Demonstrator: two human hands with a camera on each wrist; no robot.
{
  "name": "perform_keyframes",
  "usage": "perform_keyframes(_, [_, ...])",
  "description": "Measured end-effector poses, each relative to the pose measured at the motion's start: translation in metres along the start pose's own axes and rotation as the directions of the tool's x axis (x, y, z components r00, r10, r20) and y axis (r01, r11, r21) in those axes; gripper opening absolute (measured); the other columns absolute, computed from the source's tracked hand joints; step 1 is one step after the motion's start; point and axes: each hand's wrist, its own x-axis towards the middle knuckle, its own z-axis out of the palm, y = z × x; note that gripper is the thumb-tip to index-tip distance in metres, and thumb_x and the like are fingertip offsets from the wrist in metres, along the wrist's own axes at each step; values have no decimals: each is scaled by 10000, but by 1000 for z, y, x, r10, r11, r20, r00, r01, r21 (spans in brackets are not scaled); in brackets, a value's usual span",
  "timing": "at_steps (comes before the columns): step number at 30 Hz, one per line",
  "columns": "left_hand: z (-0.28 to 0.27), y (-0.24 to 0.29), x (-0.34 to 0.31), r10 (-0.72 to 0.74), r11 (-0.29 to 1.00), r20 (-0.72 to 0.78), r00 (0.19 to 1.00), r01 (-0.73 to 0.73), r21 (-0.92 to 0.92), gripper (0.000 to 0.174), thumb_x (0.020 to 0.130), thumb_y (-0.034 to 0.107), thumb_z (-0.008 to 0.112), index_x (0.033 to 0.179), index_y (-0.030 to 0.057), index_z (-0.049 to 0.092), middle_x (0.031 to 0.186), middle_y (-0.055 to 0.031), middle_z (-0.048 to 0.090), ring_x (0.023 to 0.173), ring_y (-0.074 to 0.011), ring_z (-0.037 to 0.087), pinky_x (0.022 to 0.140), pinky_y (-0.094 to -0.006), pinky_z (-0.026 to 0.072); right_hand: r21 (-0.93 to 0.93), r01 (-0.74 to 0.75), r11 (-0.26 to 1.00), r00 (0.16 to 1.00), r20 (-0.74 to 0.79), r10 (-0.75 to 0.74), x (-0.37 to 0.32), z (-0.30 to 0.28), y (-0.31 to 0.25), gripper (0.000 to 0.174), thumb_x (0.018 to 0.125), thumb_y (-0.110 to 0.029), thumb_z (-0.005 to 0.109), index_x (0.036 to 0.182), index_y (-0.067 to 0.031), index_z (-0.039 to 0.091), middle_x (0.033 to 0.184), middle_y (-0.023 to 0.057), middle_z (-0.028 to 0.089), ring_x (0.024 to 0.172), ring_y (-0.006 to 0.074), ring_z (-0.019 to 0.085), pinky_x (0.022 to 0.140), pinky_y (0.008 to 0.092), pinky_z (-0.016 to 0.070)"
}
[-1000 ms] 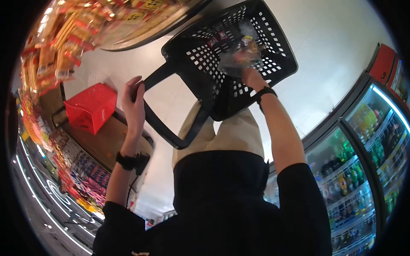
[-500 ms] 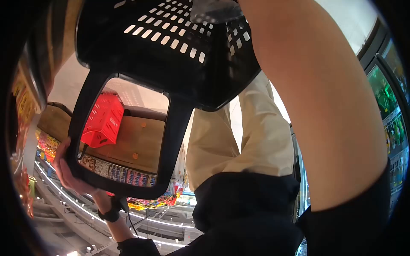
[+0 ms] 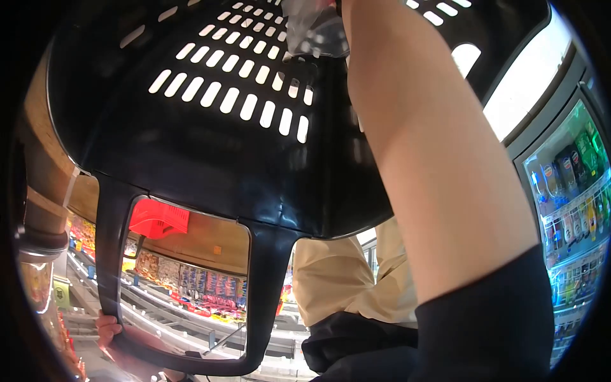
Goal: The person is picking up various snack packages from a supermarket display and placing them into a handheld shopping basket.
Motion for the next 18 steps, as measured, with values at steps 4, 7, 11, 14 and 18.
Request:
perform_keyframes(4, [12, 5, 0, 102, 992, 34, 994, -104, 67, 241, 889, 260, 402, 843, 32, 469, 826, -89, 448, 895, -247, 446, 1046, -462, 296, 50, -37, 998, 998, 53, 35, -9, -4, 4, 305, 812, -160, 617, 1093, -43, 630, 941, 133, 658, 779, 272, 659, 583, 379, 553])
perform_keyframes(7, [18, -6, 3, 230, 968, 44, 972, -233, 94, 329, 919, 304, 368, 896, 2, 497, 820, -116, 464, 867, -285, 450, 959, -494, 324, 123, -76, 990, 986, 156, 57, -20, 1, 1, 303, 807, -166, 629, 1082, -40, 630, 916, 126, 661, 740, 266, 667, 544, 375, 560])
perform_keyframes(11, [33, -9, 10, 389, 919, 71, 918, -392, 35, 370, 917, 283, 371, 844, -30, 555, 783, -140, 519, 764, -283, 509, 842, -477, 441, 221, -129, 967, 942, 332, 50, -47, -10, -13, 301, 800, -173, 645, 1068, -37, 630, 881, 115, 666, 687, 258, 677, 490, 370, 571])
perform_keyframes(14, [45, 2, 6, 236, 970, -13, 972, -237, -57, 300, 910, 155, 386, 825, -45, 591, 773, -140, 585, 765, -273, 543, 870, -435, 438, 188, -160, 969, 905, 419, 69, -77, -37, -42, 315, 706, -169, 735, 979, -26, 673, 880, 140, 697, 686, 254, 687, 530, 363, 557])
perform_keyframes(18, [41, 24, 14, 143, 985, 69, 987, -135, -109, 260, 918, 93, 427, 856, -61, 628, 788, -124, 625, 787, -230, 567, 852, -427, 440, 476, -264, 839, 856, 516, -23, -160, -89, -83, 243, 756, -190, 675, 935, -28, 704, 805, 103, 694, 635, 219, 673, 544, 323, 540])
